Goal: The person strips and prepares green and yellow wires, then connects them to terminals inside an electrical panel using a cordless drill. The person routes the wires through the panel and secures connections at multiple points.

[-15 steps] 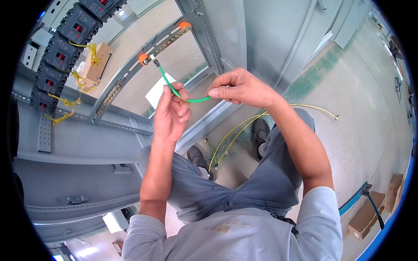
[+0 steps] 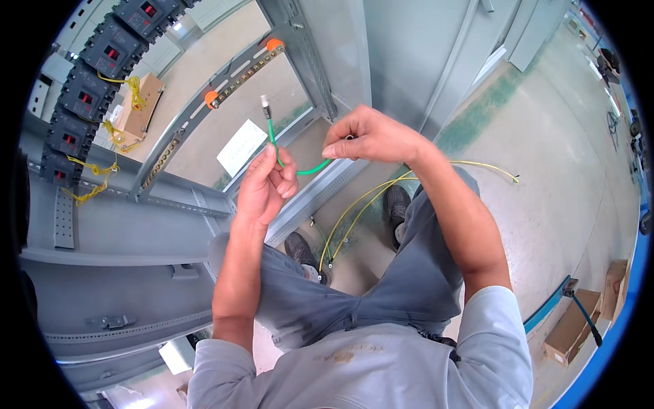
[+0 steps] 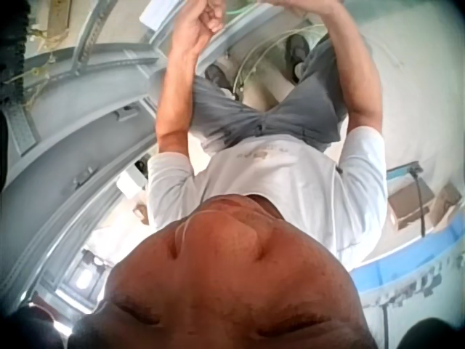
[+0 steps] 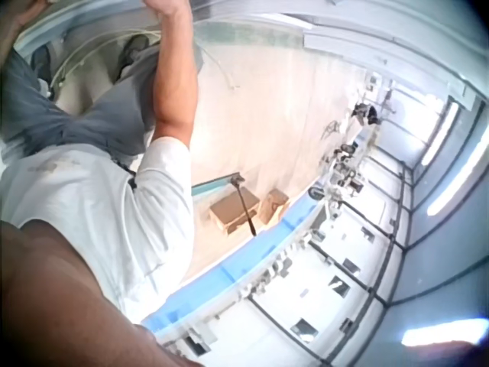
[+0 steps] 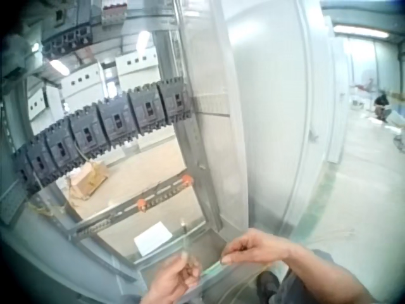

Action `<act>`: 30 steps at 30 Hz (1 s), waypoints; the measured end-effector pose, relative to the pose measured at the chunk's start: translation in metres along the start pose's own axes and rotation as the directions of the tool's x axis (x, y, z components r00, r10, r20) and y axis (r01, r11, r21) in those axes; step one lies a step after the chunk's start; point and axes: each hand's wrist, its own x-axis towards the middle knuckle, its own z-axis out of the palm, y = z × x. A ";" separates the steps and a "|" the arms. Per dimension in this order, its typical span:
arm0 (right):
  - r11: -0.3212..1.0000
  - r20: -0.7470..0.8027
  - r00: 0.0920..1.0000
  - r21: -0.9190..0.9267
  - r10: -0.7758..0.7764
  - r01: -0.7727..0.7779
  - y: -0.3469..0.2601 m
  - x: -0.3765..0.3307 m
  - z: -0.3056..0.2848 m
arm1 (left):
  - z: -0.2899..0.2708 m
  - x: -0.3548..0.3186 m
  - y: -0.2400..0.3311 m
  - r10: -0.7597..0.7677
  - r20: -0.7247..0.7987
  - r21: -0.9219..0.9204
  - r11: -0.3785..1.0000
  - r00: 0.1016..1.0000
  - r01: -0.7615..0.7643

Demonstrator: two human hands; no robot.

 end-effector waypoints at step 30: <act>0.634 -0.212 0.975 0.763 0.069 0.121 0.091 0.023 0.056 | 0.001 -0.001 -0.006 0.794 -0.053 0.934 0.254 0.606 -0.250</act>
